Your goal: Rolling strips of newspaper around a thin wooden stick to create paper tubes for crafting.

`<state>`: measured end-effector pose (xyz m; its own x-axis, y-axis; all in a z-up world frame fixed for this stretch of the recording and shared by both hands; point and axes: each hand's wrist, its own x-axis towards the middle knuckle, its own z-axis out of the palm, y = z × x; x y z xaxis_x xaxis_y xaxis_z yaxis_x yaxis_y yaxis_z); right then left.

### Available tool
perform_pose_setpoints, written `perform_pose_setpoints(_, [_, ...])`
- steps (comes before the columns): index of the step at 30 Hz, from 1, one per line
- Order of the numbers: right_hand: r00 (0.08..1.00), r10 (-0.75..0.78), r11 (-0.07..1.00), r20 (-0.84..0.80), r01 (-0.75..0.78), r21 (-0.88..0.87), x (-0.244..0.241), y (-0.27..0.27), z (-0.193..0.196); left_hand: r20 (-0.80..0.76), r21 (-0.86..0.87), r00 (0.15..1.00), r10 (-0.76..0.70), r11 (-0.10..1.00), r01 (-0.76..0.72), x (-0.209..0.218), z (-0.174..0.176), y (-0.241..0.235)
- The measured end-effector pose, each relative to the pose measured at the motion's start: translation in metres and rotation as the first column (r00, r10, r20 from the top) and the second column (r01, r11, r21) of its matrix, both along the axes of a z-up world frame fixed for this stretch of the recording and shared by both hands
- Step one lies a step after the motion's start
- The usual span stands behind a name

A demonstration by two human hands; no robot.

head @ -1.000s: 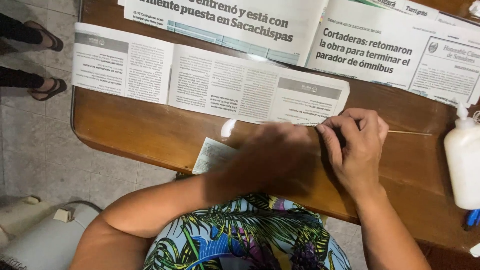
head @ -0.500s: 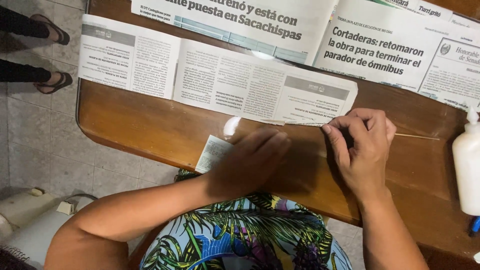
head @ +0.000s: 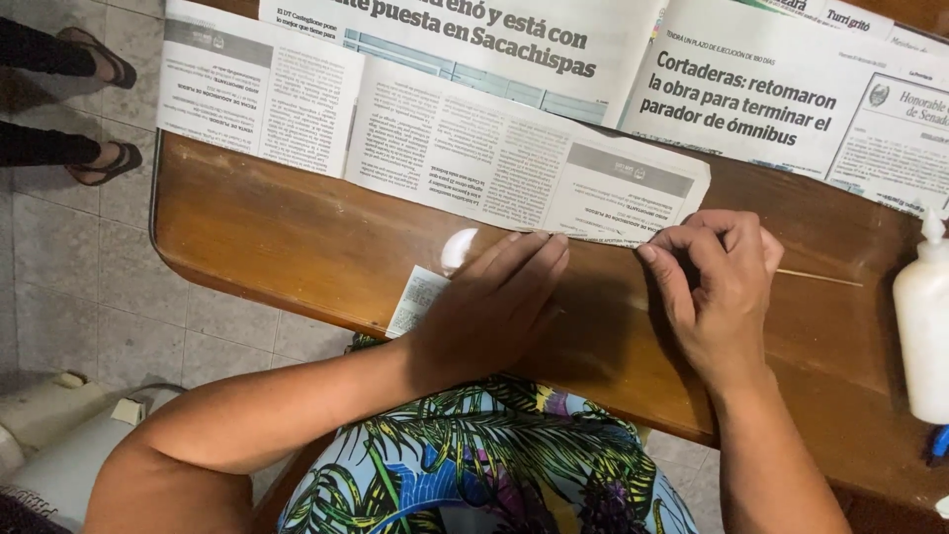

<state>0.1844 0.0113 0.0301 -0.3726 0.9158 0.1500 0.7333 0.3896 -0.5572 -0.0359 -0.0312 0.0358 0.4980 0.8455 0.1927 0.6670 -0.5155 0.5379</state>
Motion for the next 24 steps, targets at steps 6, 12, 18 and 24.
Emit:
perform_pose_setpoints(6, [0.998,0.037,0.998,0.051,-0.039,0.040,0.002,0.001,-0.003,-0.018,0.159,0.997,0.075,0.985,-0.071,-0.008,0.003,0.016])
perform_pose_setpoints(12, [0.977,0.049,0.996,0.208,-0.031,-0.087,0.019,-0.001,0.010,-0.198,0.079,0.978,0.064,0.996,-0.050,-0.077,0.025,0.078])
perform_pose_setpoints(18, [0.959,-0.074,0.997,0.273,0.081,-0.015,0.043,-0.014,0.018,-0.399,-0.053,0.917,0.019,0.998,-0.044,-0.140,0.047,0.106])
perform_pose_setpoints(24, [0.970,-0.092,0.996,0.224,0.094,0.006,0.049,-0.019,0.008,-0.415,-0.220,0.910,-0.025,0.973,-0.074,-0.130,0.042,0.106])
